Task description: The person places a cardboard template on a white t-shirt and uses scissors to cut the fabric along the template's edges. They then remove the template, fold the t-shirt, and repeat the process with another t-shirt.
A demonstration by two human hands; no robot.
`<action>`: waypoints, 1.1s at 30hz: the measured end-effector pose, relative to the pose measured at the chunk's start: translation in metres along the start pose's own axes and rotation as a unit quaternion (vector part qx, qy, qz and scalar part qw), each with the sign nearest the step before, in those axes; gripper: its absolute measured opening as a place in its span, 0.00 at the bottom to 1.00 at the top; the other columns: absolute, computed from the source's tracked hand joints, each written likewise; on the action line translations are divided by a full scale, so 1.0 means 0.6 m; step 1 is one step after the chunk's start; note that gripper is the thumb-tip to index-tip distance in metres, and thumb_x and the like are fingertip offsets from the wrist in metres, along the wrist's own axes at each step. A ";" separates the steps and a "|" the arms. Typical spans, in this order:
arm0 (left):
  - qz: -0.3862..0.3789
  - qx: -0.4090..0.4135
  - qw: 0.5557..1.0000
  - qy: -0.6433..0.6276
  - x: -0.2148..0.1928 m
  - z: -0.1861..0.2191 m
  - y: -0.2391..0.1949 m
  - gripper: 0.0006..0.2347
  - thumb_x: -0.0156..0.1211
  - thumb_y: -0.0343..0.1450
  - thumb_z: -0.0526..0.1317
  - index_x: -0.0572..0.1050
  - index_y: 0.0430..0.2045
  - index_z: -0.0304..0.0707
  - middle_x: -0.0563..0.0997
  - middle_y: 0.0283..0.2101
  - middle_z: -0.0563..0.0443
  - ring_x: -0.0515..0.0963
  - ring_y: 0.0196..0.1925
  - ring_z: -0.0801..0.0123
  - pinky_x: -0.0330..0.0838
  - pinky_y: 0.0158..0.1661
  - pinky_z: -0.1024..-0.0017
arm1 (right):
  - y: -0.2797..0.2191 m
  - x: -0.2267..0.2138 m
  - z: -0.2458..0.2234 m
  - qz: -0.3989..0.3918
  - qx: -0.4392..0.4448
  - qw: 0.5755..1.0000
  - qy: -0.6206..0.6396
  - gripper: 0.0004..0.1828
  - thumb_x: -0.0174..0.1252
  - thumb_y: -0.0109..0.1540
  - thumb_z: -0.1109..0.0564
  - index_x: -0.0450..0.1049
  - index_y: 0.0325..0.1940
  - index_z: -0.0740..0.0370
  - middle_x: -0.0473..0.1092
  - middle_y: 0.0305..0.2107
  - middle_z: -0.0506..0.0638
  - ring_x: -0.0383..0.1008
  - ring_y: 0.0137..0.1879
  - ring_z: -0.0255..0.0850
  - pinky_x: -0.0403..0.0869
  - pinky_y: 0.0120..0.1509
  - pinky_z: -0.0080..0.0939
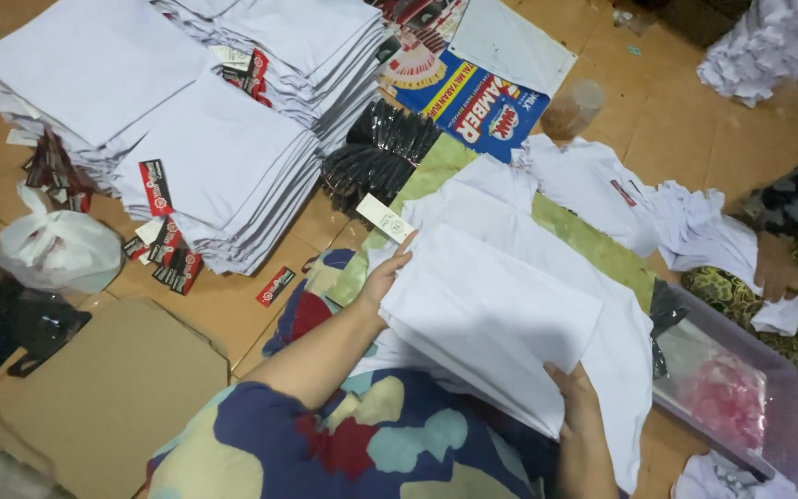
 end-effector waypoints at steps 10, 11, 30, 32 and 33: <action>-0.048 -0.036 0.988 0.143 0.061 0.028 -0.032 0.27 0.43 0.72 0.36 0.61 0.71 0.43 0.67 0.69 0.40 0.70 0.66 0.53 0.63 0.64 0.62 | 0.006 -0.005 0.013 -0.023 -0.010 0.999 0.022 0.42 0.53 0.56 0.65 0.56 0.77 0.62 0.65 0.63 0.61 0.66 0.64 0.59 0.65 0.69 0.56; -0.029 -0.013 0.982 0.185 0.066 0.036 -0.038 0.23 0.41 0.73 0.38 0.66 0.66 0.40 0.68 0.69 0.39 0.70 0.67 0.53 0.64 0.65 0.63 | -0.001 0.001 0.009 -0.027 -0.003 1.000 0.010 0.43 0.53 0.56 0.64 0.56 0.77 0.64 0.64 0.64 0.62 0.66 0.64 0.60 0.65 0.68 0.57; 0.087 -0.235 0.921 0.298 -0.008 0.028 -0.107 0.19 0.66 0.65 0.35 0.77 0.50 0.28 0.83 0.48 0.37 0.83 0.49 0.51 0.78 0.50 0.55 | 0.036 -0.002 0.043 -0.049 0.026 0.998 -0.020 0.33 0.52 0.57 0.68 0.63 0.69 0.71 0.69 0.55 0.67 0.70 0.57 0.64 0.68 0.61 0.59; 0.092 -0.186 0.941 0.269 -0.028 0.045 -0.094 0.19 0.66 0.64 0.33 0.77 0.50 0.26 0.82 0.49 0.36 0.82 0.50 0.50 0.77 0.53 0.54 | 0.049 0.013 0.058 -0.087 0.028 0.995 0.027 0.33 0.51 0.58 0.63 0.63 0.70 0.68 0.69 0.56 0.65 0.69 0.57 0.61 0.68 0.62 0.58; 0.091 -0.145 0.955 0.242 -0.036 0.057 -0.086 0.19 0.65 0.63 0.31 0.76 0.49 0.24 0.82 0.49 0.34 0.82 0.51 0.49 0.76 0.56 0.53 | 0.055 0.022 0.064 -0.115 0.029 0.990 0.078 0.34 0.49 0.59 0.58 0.63 0.71 0.64 0.68 0.56 0.63 0.69 0.57 0.59 0.69 0.62 0.56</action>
Point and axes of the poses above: each hand's wrist, its own y-axis towards the middle knuckle, its own x-axis out of the palm, z = x × y, the point moved 8 cm from there along y, towards the middle knuckle
